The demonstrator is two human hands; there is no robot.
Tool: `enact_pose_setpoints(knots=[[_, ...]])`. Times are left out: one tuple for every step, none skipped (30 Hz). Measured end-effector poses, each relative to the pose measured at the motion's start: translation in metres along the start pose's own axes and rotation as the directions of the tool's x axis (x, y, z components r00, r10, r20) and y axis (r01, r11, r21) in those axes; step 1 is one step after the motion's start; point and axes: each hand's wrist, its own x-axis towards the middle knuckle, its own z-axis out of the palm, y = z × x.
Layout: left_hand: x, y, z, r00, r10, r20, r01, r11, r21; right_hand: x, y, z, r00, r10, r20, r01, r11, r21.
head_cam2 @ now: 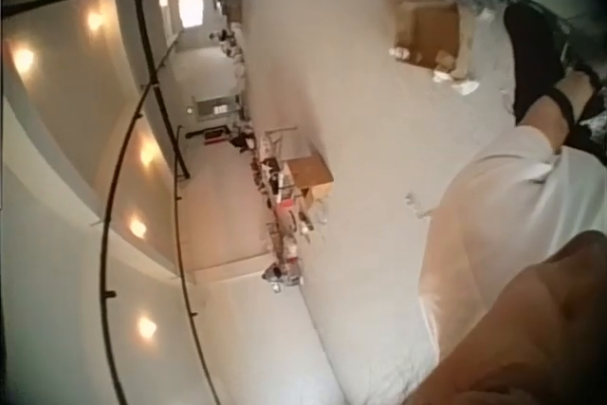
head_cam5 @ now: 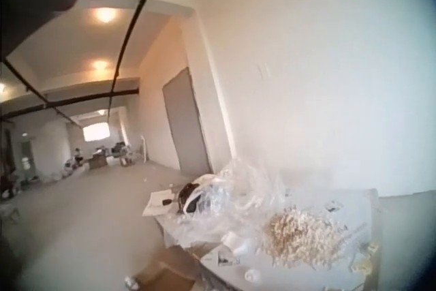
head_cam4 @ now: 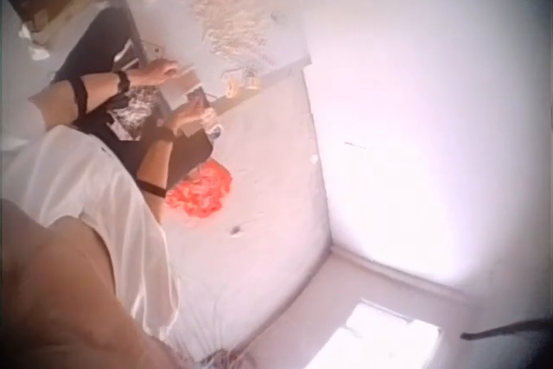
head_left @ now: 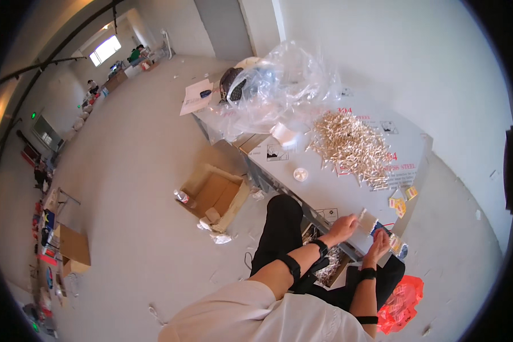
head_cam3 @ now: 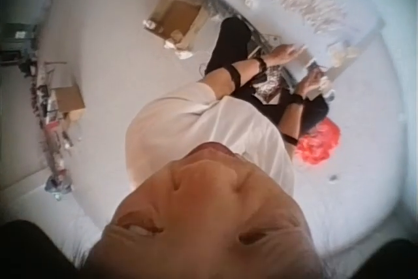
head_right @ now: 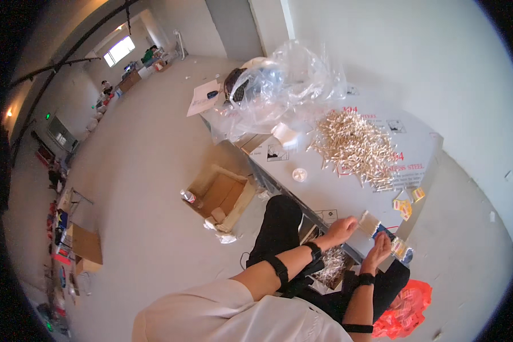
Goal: The person is counting and packing bundles of cotton swabs into small plastic bags.
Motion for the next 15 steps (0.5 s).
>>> enact_pose_setpoints(knots=[[-0.013, -0.002, -0.002, 1.000, 0.029, -0.003, -0.029, 1.000, -0.003, -0.007, -0.009, 0.008, 1.000, -0.017, 0.019, 0.016, 1.000, 0.010], [-0.019, -0.005, -0.006, 0.998, 0.057, -0.004, -0.057, 0.998, -0.005, -0.019, -0.017, 0.016, 0.998, 0.053, -0.040, -0.054, 0.998, -0.028], [-0.022, -0.002, -0.004, 0.997, 0.068, -0.019, -0.068, 0.998, -0.013, -0.029, -0.026, 0.013, 0.987, 0.118, -0.108, -0.126, 0.989, -0.074], [-0.024, 0.002, -0.001, 0.995, 0.084, 0.052, -0.085, 0.996, 0.029, -0.031, -0.026, 0.006, 0.987, 0.103, -0.122, -0.112, 0.991, -0.072], [-0.027, 0.004, 0.000, 0.987, 0.095, 0.127, -0.104, 0.992, 0.070, -0.030, -0.029, 0.005, 0.989, 0.089, -0.119, -0.099, 0.992, -0.079], [-0.028, 0.002, 0.001, 0.986, 0.107, 0.128, -0.114, 0.992, 0.052, -0.029, -0.032, -0.001, 0.995, 0.071, -0.073, -0.083, 0.980, -0.183], [-0.027, 0.001, 0.002, 0.976, 0.141, 0.165, -0.154, 0.986, 0.071, -0.036, -0.040, -0.014, 0.997, 0.060, -0.054, -0.073, 0.952, -0.298], [-0.026, -0.002, 0.004, 0.963, 0.174, 0.206, -0.195, 0.977, 0.085, -0.038, -0.039, -0.013, 0.993, 0.077, -0.088, -0.100, 0.945, -0.310], [-0.026, -0.005, -0.003, 0.953, 0.186, 0.239, -0.215, 0.971, 0.104, -0.042, -0.042, -0.009, 0.997, 0.057, -0.052, -0.072, 0.936, -0.345], [-0.027, 0.008, -0.006, 0.916, 0.101, 0.388, -0.192, 0.960, 0.203, -0.046, -0.044, -0.020, 0.993, 0.103, -0.055, -0.116, 0.936, -0.334], [-0.032, 0.006, -0.009, 0.918, 0.108, 0.382, -0.206, 0.952, 0.227, -0.046, -0.046, -0.018, 0.986, 0.162, -0.029, -0.162, 0.923, -0.349], [-0.032, -0.004, -0.015, 0.921, 0.087, 0.379, -0.212, 0.930, 0.301, -0.047, -0.045, -0.009, 0.990, 0.144, -0.007, -0.136, 0.912, -0.386], [-0.034, 0.000, -0.014, 0.911, 0.103, 0.399, -0.234, 0.926, 0.296, -0.048, -0.044, -0.017, 0.993, 0.109, 0.042, -0.078, 0.884, -0.460], [-0.035, 0.002, -0.017, 0.908, 0.114, 0.402, -0.263, 0.904, 0.338, -0.055, -0.051, -0.008, 0.994, 0.107, 0.001, -0.094, 0.884, -0.458], [-0.033, -0.003, -0.017, 0.910, 0.130, 0.394, -0.279, 0.894, 0.349, -0.051, -0.045, -0.011, 0.997, 0.074, 0.037, -0.045, 0.860, -0.509]])
